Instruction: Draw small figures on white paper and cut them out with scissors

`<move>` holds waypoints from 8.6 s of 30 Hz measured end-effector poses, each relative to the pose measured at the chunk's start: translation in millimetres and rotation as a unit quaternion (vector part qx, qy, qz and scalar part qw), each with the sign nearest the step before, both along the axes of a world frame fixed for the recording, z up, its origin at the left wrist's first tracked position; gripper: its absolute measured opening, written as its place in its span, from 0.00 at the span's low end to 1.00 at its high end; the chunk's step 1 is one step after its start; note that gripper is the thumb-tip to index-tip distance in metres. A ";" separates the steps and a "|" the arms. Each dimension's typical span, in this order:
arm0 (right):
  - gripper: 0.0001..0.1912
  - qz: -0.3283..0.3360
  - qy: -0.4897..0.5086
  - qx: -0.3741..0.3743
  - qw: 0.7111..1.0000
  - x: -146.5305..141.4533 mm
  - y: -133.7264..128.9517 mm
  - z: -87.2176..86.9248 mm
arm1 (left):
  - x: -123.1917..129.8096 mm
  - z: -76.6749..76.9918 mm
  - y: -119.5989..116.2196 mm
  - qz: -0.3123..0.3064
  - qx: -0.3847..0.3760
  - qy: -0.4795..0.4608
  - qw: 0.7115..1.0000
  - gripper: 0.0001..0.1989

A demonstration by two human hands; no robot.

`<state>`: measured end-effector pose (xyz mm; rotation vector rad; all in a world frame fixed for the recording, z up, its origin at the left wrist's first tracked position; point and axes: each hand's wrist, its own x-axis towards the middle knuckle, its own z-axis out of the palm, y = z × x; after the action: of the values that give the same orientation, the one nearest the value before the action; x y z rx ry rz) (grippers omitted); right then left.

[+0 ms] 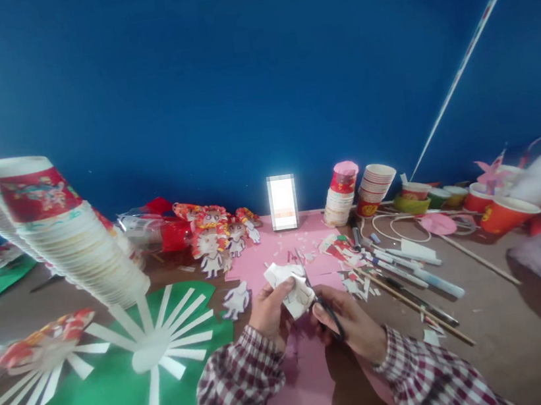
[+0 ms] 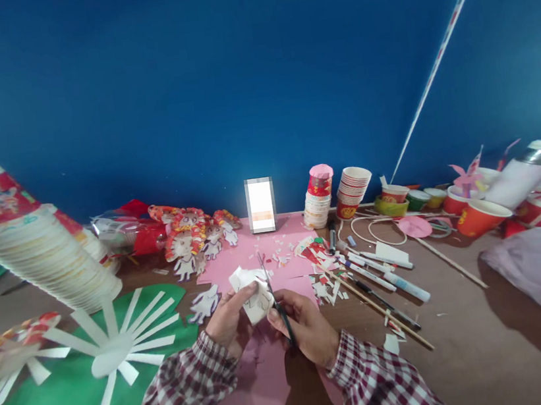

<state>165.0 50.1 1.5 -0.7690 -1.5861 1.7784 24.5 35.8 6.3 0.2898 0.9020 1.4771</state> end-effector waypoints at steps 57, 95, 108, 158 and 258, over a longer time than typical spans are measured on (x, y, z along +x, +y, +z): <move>0.18 -0.009 0.005 -0.020 1.000 -0.6 0.9 -1.0 | -0.6 -7.8 1.5 -0.007 0.021 0.006 1.000 0.13; 0.18 -0.012 -0.026 -0.001 1.000 2.9 0.8 4.6 | -2.9 -3.1 3.0 0.015 0.002 0.046 0.999 0.15; 0.16 -0.017 -0.037 -0.005 0.999 2.3 -1.2 8.6 | -6.3 -2.0 3.8 0.008 -0.001 0.068 0.998 0.14; 0.17 -0.006 -0.041 0.001 0.999 6.2 2.5 6.8 | -8.3 3.2 2.3 -0.021 -0.018 0.083 0.996 0.10; 0.14 -0.003 -0.134 0.046 0.990 9.7 3.6 13.3 | -33.2 0.9 6.9 -0.122 -0.036 0.147 0.981 0.16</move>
<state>174.7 53.7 14.8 -0.9995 -1.8222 1.6388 -8.7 42.7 7.2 0.5559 1.1118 1.1903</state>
